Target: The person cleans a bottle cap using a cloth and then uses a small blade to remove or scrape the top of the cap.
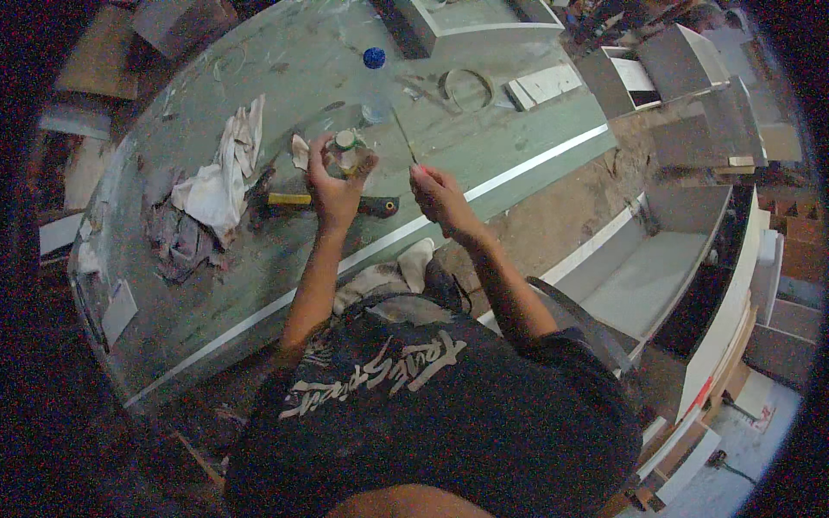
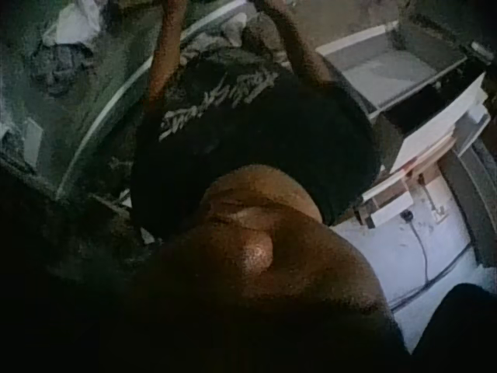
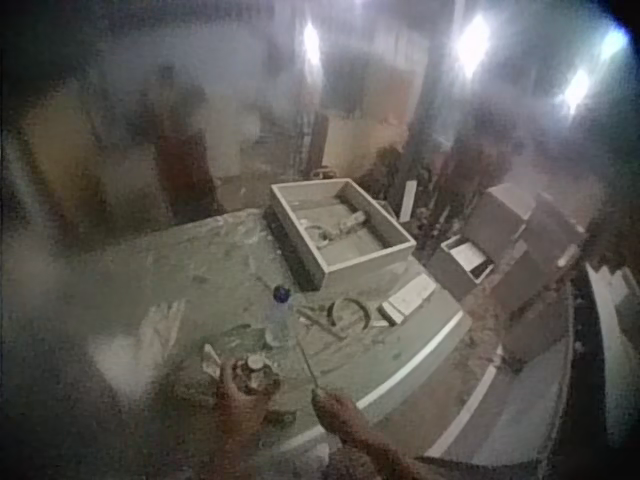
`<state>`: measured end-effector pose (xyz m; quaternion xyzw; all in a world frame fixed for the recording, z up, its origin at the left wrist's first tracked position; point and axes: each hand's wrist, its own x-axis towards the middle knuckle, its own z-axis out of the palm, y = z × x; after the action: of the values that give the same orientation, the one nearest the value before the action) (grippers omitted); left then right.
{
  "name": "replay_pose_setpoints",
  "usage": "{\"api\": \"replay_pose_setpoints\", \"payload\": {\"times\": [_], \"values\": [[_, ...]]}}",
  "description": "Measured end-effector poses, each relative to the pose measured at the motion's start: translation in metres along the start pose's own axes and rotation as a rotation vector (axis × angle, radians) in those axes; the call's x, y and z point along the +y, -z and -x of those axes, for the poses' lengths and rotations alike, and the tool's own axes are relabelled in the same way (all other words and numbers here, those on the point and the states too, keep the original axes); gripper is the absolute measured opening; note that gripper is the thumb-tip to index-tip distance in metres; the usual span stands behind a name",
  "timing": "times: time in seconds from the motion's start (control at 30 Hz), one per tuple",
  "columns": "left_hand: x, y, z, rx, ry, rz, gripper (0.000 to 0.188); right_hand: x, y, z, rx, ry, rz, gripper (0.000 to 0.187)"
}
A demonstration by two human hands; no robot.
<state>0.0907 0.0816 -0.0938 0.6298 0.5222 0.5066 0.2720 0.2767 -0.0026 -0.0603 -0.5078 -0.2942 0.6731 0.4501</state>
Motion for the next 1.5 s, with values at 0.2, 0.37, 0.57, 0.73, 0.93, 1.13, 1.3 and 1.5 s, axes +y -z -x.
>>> {"api": "replay_pose_setpoints", "payload": {"times": [0.2,0.37,0.57,0.73,0.93,1.13,1.3,1.5], "values": [[-0.017,0.011,-0.024,-0.328,0.056,0.34,0.034,-0.011,-0.02,-0.026,0.135,0.128,0.018,0.032],[-0.037,0.026,-0.039,-0.118,-0.268,-0.004,0.027,0.001,-0.038,-0.03,0.182,0.213,0.188,0.033],[-0.001,0.017,-0.026,-0.082,0.268,0.28,0.036,0.001,-0.046,-0.029,0.071,0.104,-0.026,0.034],[-0.009,0.008,-0.016,-0.066,0.178,0.185,0.037,-0.003,-0.052,-0.03,0.072,0.124,0.052,0.035],[0.006,0.012,-0.024,-0.053,0.237,0.22,0.026,-0.001,-0.06,-0.038,0.008,0.142,0.026,0.038],[0.016,0.02,-0.028,0.014,0.154,0.093,0.022,-0.004,-0.072,-0.04,-0.043,0.135,0.11,0.045],[0.02,0.023,-0.031,0.006,0.135,0.024,0.022,-0.007,-0.077,-0.042,-0.02,0.063,0.076,0.046],[0.027,0.025,-0.032,0.007,0.137,0.046,0.021,-0.005,-0.076,-0.046,-0.061,-0.015,0.087,0.047]]}}
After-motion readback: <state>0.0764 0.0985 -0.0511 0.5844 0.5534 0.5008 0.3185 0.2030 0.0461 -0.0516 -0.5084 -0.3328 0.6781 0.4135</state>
